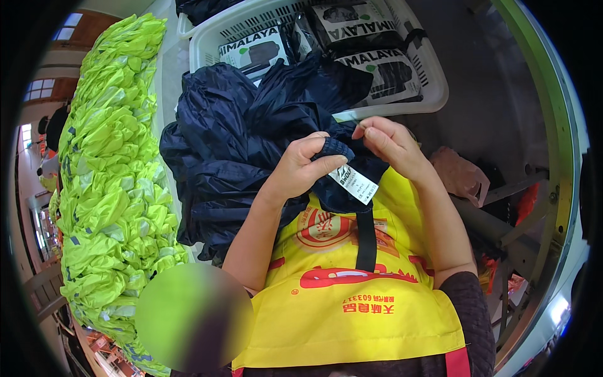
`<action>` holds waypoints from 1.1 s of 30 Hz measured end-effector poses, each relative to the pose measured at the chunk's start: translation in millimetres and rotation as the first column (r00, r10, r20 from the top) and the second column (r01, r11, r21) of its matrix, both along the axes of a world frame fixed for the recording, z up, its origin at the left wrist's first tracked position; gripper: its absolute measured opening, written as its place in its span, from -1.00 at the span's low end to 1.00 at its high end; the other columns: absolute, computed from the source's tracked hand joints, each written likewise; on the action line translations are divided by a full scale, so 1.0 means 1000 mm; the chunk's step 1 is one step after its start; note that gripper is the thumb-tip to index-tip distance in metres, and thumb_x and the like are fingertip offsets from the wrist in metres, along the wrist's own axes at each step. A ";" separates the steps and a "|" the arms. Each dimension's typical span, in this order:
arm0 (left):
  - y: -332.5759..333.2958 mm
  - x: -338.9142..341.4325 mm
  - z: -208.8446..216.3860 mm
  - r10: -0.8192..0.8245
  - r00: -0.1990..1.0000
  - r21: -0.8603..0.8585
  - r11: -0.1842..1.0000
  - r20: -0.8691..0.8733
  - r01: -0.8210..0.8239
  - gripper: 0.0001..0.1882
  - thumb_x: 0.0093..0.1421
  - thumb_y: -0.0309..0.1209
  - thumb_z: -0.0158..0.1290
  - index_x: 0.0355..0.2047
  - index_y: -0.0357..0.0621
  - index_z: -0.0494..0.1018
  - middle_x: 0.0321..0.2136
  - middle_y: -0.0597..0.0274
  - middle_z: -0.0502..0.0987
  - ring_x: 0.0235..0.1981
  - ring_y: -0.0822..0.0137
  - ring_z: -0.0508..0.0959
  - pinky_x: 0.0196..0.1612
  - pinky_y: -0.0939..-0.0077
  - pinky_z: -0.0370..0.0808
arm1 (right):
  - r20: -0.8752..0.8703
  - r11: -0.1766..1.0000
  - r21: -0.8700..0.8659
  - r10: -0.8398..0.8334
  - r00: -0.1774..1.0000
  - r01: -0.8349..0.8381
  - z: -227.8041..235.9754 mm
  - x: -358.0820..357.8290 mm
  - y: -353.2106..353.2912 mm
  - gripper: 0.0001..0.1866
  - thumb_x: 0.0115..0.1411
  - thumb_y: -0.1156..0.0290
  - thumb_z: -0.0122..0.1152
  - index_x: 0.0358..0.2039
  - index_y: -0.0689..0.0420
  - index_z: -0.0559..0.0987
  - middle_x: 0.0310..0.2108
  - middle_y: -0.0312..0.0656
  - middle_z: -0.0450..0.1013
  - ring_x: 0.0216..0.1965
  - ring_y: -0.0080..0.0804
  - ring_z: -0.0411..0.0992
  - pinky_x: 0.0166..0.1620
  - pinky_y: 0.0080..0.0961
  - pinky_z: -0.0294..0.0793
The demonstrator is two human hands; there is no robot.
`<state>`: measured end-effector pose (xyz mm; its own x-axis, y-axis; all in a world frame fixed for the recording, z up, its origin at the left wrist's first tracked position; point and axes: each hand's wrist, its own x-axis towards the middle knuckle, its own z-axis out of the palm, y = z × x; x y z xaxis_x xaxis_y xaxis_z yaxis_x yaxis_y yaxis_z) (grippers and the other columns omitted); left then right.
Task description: The person uses scissors to cut tags off a dark blue jacket. They repeatedly locate tags on the garment, cut them off, and discard the pieces. The task is performed one item at a time.
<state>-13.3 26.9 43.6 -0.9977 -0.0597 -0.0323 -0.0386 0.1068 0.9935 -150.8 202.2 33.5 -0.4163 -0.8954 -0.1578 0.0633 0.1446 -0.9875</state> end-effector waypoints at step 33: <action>0.011 -0.001 -0.003 0.056 0.996 0.039 0.997 0.069 -0.059 -0.88 0.05 -0.54 0.10 -0.38 -0.31 0.48 -0.48 0.30 0.44 -0.42 0.49 0.43 -0.30 0.62 0.35 | -0.388 0.922 -0.186 -0.388 0.836 0.341 0.019 0.032 -0.027 -0.76 0.05 0.31 0.24 -0.48 0.25 0.48 -0.65 -0.11 0.40 -0.65 -0.44 0.32 -0.55 -0.52 0.28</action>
